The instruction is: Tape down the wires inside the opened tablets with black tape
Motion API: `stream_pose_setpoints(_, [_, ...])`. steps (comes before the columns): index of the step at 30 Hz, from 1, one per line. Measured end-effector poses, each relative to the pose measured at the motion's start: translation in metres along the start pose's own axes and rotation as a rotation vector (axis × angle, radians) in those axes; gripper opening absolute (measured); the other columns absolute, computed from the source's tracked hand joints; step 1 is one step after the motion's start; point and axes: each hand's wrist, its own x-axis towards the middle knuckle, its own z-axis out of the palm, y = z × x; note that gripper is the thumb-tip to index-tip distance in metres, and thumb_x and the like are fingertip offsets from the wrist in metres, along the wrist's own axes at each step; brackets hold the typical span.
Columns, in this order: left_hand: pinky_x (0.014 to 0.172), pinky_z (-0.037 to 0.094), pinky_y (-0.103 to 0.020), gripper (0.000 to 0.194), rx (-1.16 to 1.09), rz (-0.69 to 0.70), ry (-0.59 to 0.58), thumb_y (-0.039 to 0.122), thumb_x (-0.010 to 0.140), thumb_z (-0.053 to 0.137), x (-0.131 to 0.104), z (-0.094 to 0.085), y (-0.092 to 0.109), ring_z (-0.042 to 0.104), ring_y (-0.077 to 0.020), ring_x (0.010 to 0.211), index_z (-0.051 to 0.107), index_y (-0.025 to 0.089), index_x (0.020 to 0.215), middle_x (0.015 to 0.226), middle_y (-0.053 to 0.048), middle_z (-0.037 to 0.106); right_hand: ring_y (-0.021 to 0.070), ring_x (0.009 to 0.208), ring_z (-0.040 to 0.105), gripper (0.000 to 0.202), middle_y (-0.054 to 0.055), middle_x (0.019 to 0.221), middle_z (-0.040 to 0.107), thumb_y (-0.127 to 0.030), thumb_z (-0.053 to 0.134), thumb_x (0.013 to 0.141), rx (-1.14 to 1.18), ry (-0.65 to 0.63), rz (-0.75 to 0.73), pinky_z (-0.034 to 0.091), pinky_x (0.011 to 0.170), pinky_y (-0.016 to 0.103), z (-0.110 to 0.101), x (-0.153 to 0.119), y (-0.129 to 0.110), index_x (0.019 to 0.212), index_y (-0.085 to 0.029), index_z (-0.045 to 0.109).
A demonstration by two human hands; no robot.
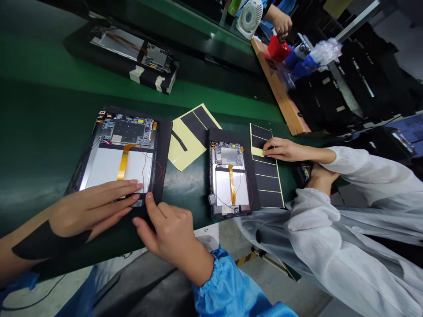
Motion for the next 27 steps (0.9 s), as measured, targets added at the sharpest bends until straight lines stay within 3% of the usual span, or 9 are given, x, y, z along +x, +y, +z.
stream_pose_setpoints(4, [0.114,0.054,-0.038,0.035,-0.038,-0.06,0.012,0.003,0.097,0.051,0.001,-0.001,0.003,0.062,-0.0223,0.132,0.066,0.018,0.125,0.139,-0.011,0.066,0.0171,0.056,0.062,0.044,0.008,0.071,0.073,-0.039,0.053,0.103,0.132,-0.008,-0.045,0.047,0.053,0.029,0.0,0.005,-0.006,0.127,-0.007,0.072])
stream_pose_setpoints(7, [0.114,0.055,-0.038,0.034,-0.016,-0.078,-0.007,0.004,0.097,0.053,0.001,-0.002,0.003,0.063,-0.0219,0.13,0.067,0.019,0.124,0.139,-0.01,0.066,0.0168,0.056,0.063,0.035,0.008,0.072,0.074,-0.03,0.052,0.103,0.281,0.065,0.022,0.049,0.056,0.029,0.001,0.005,-0.01,0.121,-0.01,0.075])
stream_pose_setpoints(10, [0.114,0.054,-0.039,0.034,-0.019,-0.074,0.008,0.004,0.096,0.054,0.0,-0.001,0.002,0.064,-0.0227,0.129,0.068,0.018,0.123,0.138,-0.01,0.067,0.0195,0.06,0.066,0.037,0.011,0.075,0.075,-0.026,0.05,0.103,0.211,0.125,0.088,0.05,0.057,0.031,0.005,0.005,-0.013,0.123,-0.005,0.073])
stream_pose_setpoints(13, [0.115,0.053,-0.036,0.03,-0.012,-0.065,0.032,0.004,0.096,0.055,0.0,0.0,0.002,0.063,-0.0224,0.129,0.069,0.016,0.119,0.136,-0.011,0.067,0.0196,0.057,0.065,0.037,0.013,0.073,0.074,-0.025,0.054,0.101,0.16,0.121,0.029,0.048,0.055,0.032,0.01,0.004,-0.015,0.12,0.0,0.073])
stream_pose_setpoints(16, [0.114,0.053,-0.035,0.026,0.023,-0.055,0.04,0.003,0.095,0.057,0.003,0.001,0.004,0.064,-0.0226,0.127,0.069,0.014,0.115,0.134,-0.013,0.067,0.0165,0.054,0.064,0.03,0.008,0.067,0.072,-0.022,0.056,0.101,0.264,0.155,0.006,0.049,0.054,0.028,0.009,0.002,-0.014,0.113,-0.005,0.077])
stream_pose_setpoints(19, [0.113,0.054,-0.036,0.028,0.061,-0.011,0.016,0.001,0.094,0.057,0.006,0.004,0.01,0.064,-0.0233,0.127,0.067,0.012,0.118,0.132,-0.015,0.067,0.0173,0.066,0.071,0.028,0.009,0.08,0.077,-0.017,0.054,0.101,0.324,0.253,0.141,0.055,0.063,0.026,0.007,0.001,-0.013,0.117,-0.01,0.076])
stream_pose_setpoints(22, [0.115,0.052,-0.035,0.028,0.089,-0.011,0.08,-0.001,0.094,0.058,0.009,0.012,0.017,0.063,-0.023,0.128,0.067,0.011,0.117,0.131,-0.016,0.067,0.0194,0.078,0.075,0.029,0.011,0.091,0.079,-0.014,0.055,0.099,0.306,0.309,0.244,0.058,0.071,0.027,0.008,0.002,-0.014,0.119,-0.011,0.076])
stream_pose_setpoints(27, [0.116,0.051,-0.035,0.023,0.099,-0.036,0.137,0.001,0.095,0.057,0.012,0.023,0.026,0.062,-0.0233,0.128,0.067,0.009,0.114,0.129,-0.017,0.066,0.0187,0.071,0.071,0.029,0.01,0.082,0.076,-0.014,0.055,0.098,0.294,0.315,0.292,0.056,0.064,0.027,0.011,-0.004,-0.019,0.116,-0.01,0.077])
